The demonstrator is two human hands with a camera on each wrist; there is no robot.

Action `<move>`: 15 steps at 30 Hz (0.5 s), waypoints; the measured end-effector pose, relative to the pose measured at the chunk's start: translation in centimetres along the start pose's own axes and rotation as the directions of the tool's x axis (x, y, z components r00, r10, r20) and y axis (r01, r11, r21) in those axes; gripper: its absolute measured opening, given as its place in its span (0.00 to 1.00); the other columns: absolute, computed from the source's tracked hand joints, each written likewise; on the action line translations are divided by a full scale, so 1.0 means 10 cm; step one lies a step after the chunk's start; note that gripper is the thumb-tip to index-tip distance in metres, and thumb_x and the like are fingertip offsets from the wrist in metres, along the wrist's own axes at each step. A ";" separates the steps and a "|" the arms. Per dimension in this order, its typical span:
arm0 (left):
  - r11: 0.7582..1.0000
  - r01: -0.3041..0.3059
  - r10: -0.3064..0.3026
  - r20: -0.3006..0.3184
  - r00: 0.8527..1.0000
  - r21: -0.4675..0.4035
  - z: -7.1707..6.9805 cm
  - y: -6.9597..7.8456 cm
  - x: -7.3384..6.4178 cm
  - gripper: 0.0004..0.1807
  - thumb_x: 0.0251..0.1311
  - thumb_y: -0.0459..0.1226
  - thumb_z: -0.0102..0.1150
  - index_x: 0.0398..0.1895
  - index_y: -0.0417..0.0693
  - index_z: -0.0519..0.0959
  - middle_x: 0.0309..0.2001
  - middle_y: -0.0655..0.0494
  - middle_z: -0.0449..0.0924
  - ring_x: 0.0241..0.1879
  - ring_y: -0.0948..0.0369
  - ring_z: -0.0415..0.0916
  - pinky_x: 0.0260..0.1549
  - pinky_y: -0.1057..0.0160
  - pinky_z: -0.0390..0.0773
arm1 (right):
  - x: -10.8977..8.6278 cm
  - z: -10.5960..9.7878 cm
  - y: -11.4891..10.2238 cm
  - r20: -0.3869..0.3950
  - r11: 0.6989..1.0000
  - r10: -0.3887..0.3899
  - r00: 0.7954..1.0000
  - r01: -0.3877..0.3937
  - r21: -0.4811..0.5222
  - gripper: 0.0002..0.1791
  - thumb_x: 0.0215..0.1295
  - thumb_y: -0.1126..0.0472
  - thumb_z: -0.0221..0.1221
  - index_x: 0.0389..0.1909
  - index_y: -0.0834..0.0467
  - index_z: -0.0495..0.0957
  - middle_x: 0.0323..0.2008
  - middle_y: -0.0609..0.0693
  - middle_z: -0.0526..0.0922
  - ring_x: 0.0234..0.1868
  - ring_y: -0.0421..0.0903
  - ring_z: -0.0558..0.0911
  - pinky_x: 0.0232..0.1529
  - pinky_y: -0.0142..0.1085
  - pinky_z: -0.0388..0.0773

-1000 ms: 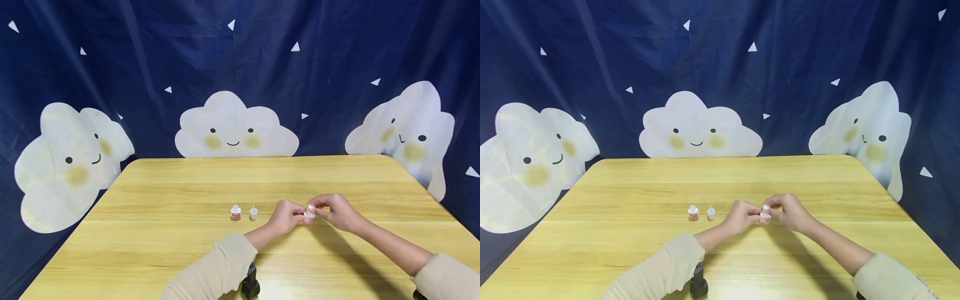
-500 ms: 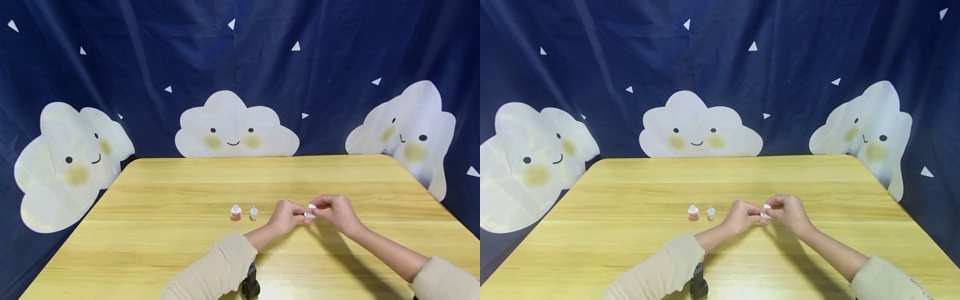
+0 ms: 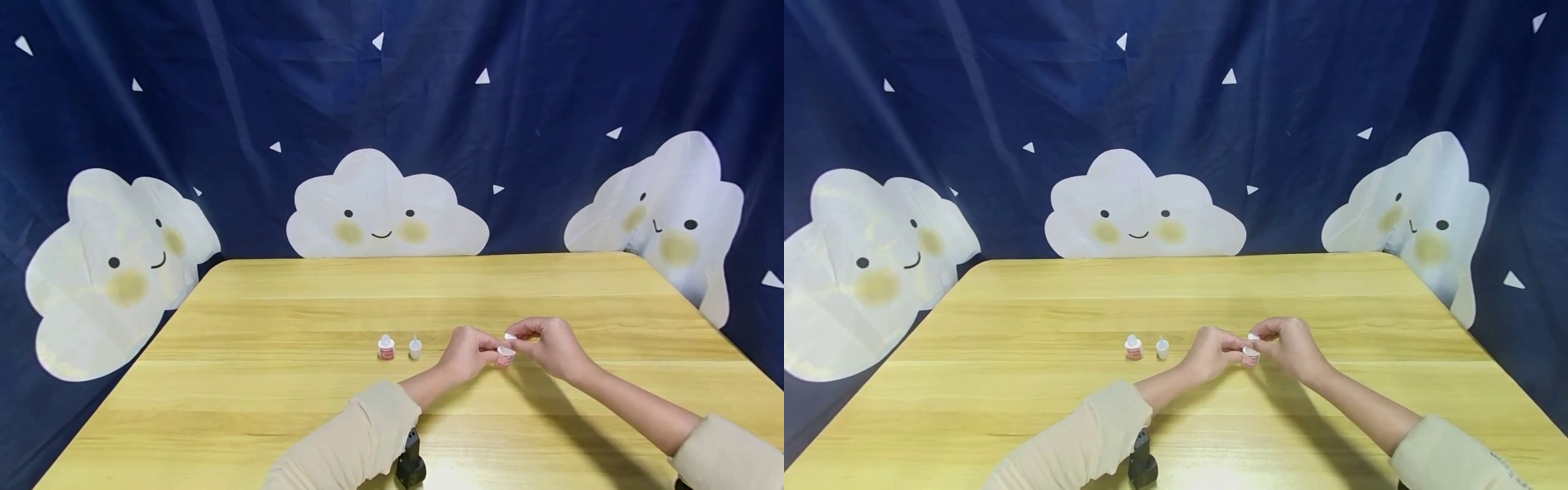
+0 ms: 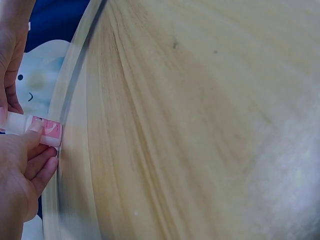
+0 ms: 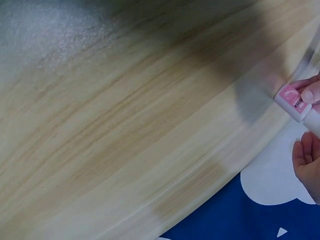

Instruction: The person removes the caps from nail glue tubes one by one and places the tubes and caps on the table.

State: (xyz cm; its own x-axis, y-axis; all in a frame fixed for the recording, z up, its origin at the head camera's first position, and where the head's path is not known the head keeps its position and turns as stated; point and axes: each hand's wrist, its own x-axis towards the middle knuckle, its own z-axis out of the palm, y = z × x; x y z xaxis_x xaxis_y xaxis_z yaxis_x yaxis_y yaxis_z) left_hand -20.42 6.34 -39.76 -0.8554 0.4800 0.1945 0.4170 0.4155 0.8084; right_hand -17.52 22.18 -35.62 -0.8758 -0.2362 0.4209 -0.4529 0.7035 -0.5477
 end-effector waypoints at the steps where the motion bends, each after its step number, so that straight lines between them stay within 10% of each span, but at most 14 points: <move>1: 1.000 -0.003 0.003 0.001 1.000 0.000 0.00 0.00 0.00 0.07 0.51 0.32 0.65 0.34 0.41 0.85 0.34 0.51 0.86 0.34 0.67 0.84 0.31 0.82 0.77 | 0.01 0.00 0.00 0.005 1.000 -0.005 1.000 0.005 -0.004 0.04 0.46 0.71 0.68 0.24 0.63 0.83 0.23 0.51 0.85 0.24 0.29 0.76 0.25 0.26 0.76; 15: 1.000 0.016 -0.016 0.004 1.000 0.006 0.00 0.00 0.01 0.07 0.52 0.29 0.64 0.36 0.38 0.84 0.34 0.49 0.86 0.34 0.66 0.84 0.30 0.82 0.77 | 0.03 -0.06 0.00 0.081 1.000 -0.014 0.997 0.016 -0.021 0.04 0.48 0.72 0.66 0.26 0.62 0.84 0.28 0.53 0.86 0.28 0.34 0.80 0.31 0.37 0.82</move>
State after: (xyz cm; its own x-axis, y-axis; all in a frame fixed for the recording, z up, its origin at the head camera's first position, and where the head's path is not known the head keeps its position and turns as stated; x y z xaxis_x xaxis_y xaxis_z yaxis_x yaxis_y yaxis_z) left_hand -20.47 6.38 -39.76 -0.8606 0.4767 0.1792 0.4053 0.4280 0.8078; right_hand -17.69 22.56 -35.07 -0.8800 -0.2997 0.3685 -0.4631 0.7138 -0.5254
